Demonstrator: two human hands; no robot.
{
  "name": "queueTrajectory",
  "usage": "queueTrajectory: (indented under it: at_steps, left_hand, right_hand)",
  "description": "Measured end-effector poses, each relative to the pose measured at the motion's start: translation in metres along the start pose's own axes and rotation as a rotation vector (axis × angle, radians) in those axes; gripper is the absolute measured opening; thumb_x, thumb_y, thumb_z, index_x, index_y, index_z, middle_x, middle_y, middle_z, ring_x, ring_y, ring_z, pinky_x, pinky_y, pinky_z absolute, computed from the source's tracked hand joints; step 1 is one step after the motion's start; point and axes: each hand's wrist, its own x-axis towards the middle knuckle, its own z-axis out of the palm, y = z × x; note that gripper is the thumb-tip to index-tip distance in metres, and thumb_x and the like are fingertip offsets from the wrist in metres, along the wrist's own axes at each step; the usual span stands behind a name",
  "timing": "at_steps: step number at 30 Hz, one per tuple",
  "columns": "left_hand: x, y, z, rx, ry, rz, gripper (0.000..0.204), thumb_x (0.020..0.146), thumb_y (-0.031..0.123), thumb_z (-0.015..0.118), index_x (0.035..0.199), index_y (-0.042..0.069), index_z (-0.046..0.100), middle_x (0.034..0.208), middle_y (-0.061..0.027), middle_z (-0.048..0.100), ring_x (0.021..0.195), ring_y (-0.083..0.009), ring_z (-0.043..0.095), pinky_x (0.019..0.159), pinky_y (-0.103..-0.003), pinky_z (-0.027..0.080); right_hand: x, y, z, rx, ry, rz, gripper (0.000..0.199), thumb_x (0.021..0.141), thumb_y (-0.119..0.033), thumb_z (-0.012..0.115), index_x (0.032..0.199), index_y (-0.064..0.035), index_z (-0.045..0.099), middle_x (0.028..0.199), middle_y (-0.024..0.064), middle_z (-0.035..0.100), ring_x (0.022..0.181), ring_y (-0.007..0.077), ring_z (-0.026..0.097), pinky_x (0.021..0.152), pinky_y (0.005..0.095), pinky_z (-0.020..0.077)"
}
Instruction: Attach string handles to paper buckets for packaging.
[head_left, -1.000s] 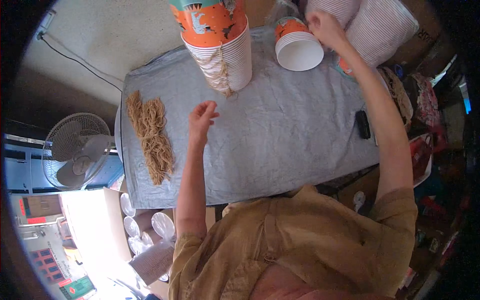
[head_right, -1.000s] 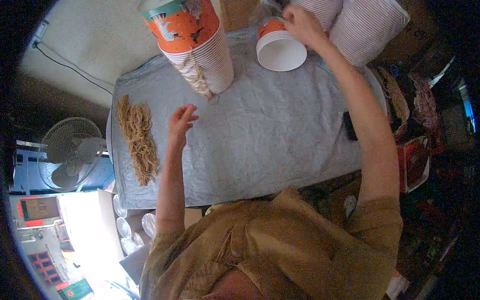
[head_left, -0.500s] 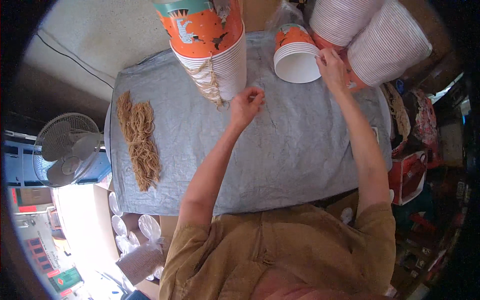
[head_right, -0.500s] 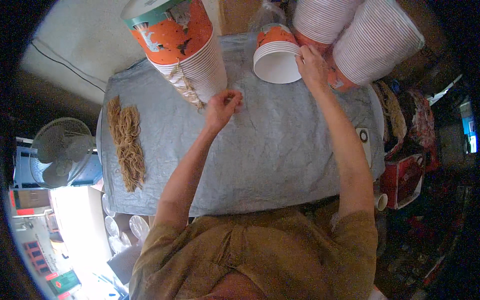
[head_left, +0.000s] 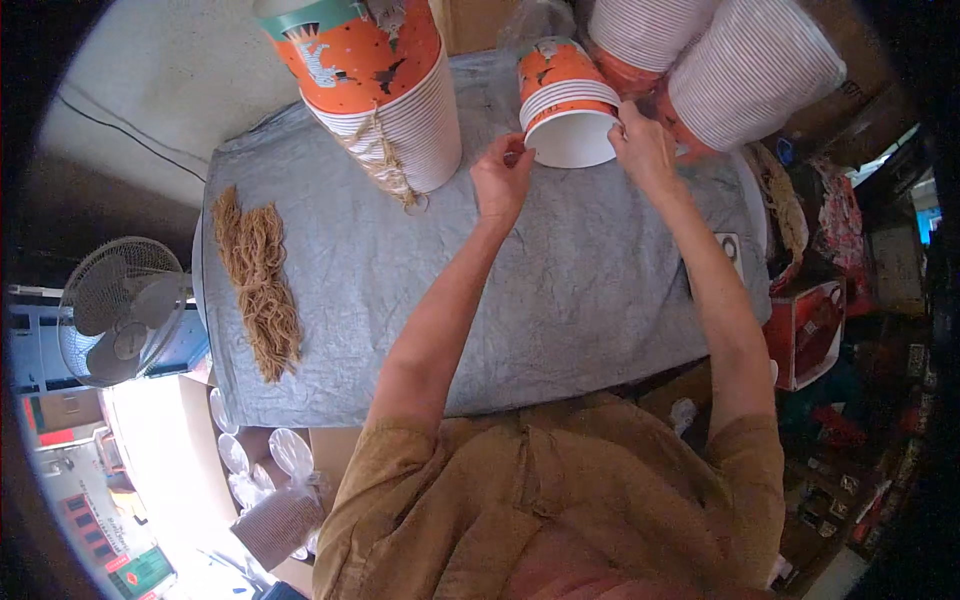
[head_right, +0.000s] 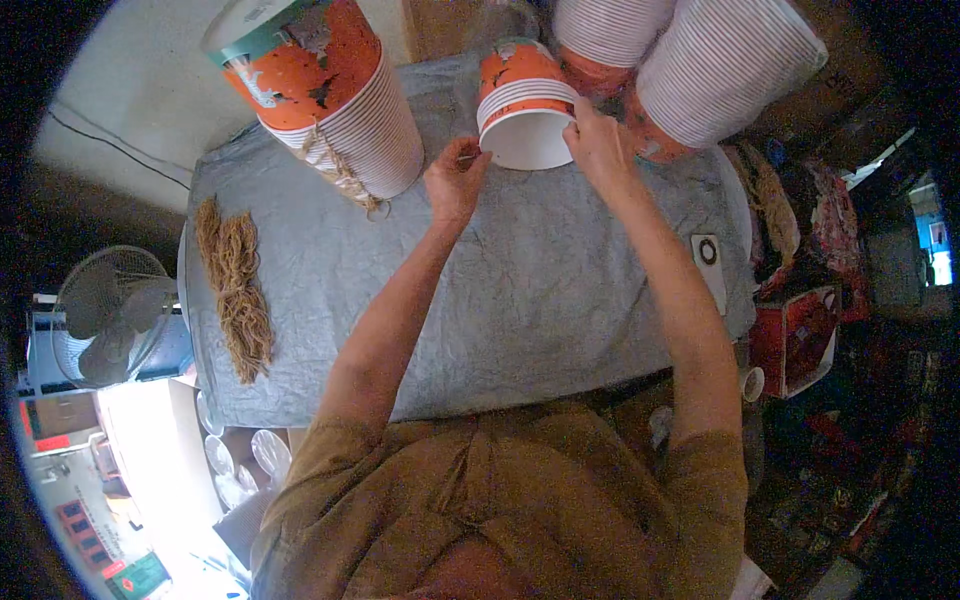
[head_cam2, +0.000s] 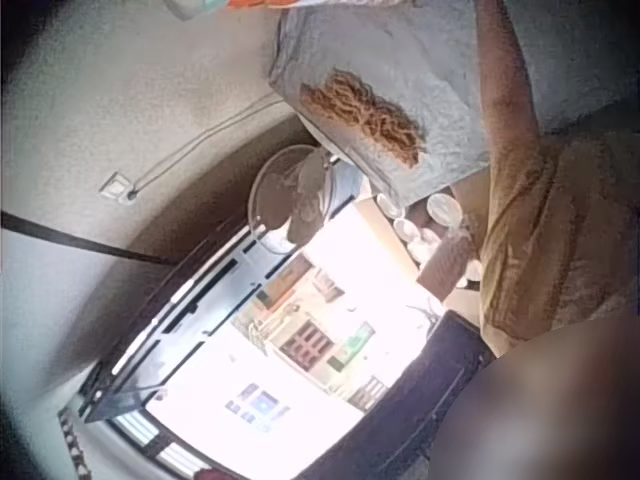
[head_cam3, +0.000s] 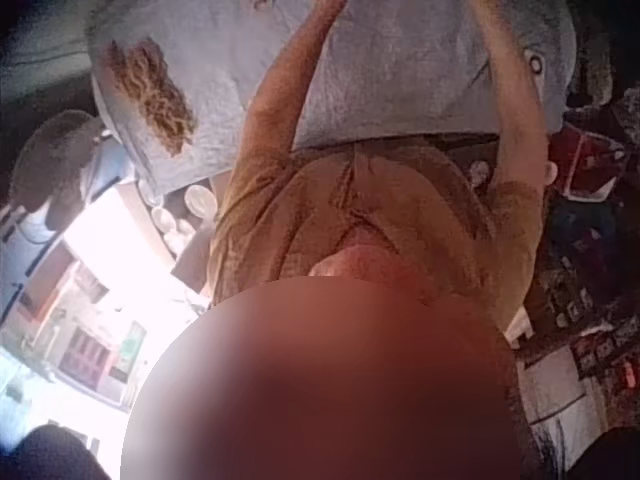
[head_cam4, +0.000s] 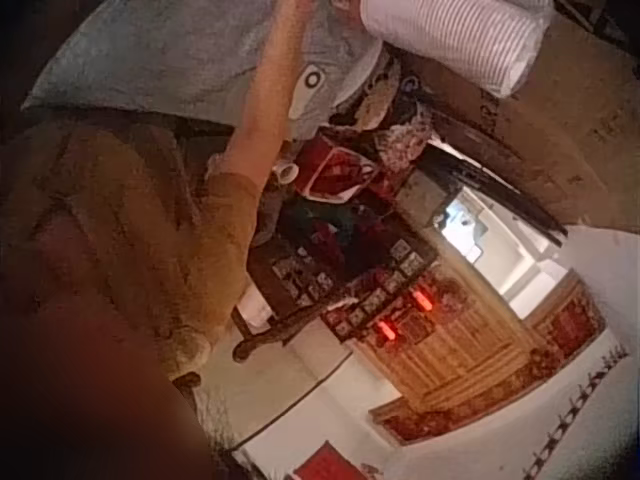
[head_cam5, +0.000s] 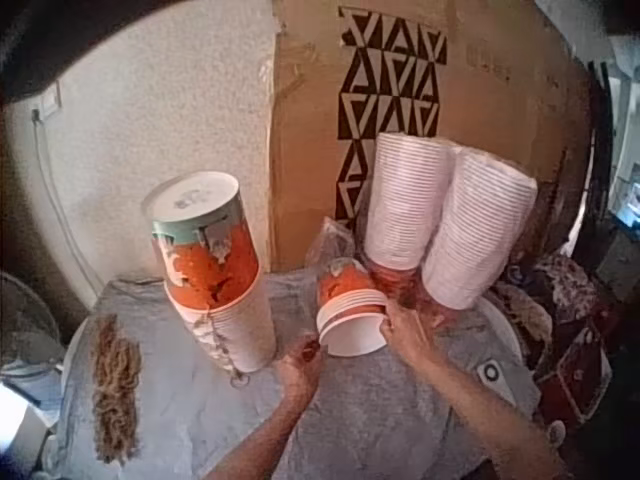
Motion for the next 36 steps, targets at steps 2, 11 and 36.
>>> queueTrajectory:
  at_steps: [2, 11, 36]
  left_hand:
    - [-0.007, -0.001, 0.000, 0.016, -0.002, 0.018, 0.037, 0.080, 0.003, 0.075, 0.116, 0.002, 0.065, 0.106, -0.0153, 0.071, 0.087, -0.0213, 0.073, 0.077, -0.030, 0.059]
    - [-0.038, 0.025, -0.019, -0.034, -0.158, 0.058, 0.046, 0.079, 0.007, 0.076, 0.123, 0.008, 0.065, 0.120, -0.0108, 0.067, 0.089, -0.0198, 0.072, 0.074, -0.030, 0.060]
    - [-0.191, 0.047, -0.238, -0.371, 0.075, -0.553, 0.025, 0.084, 0.020, 0.074, 0.094, -0.004, 0.074, 0.076, -0.0043, 0.070, 0.063, -0.0101, 0.062, 0.055, -0.024, 0.047]
  right_hand:
    - [-0.008, -0.003, -0.007, 0.037, 0.007, 0.000, 0.024, 0.086, -0.019, 0.065, 0.093, -0.0036, 0.049, 0.076, 0.0225, 0.066, 0.074, 0.0439, 0.066, 0.067, 0.0534, 0.0499]
    - [-0.052, -0.006, -0.027, 0.236, -0.039, 0.042, 0.031, 0.085, -0.020, 0.066, 0.100, 0.0024, 0.050, 0.090, 0.0260, 0.064, 0.085, 0.0481, 0.064, 0.076, 0.0534, 0.0504]
    - [-0.262, -0.155, 0.006, 1.520, -0.514, 0.109, 0.106, 0.075, -0.039, 0.085, 0.154, -0.0026, 0.024, 0.154, 0.0152, 0.035, 0.144, 0.0275, 0.032, 0.117, 0.0436, 0.0277]
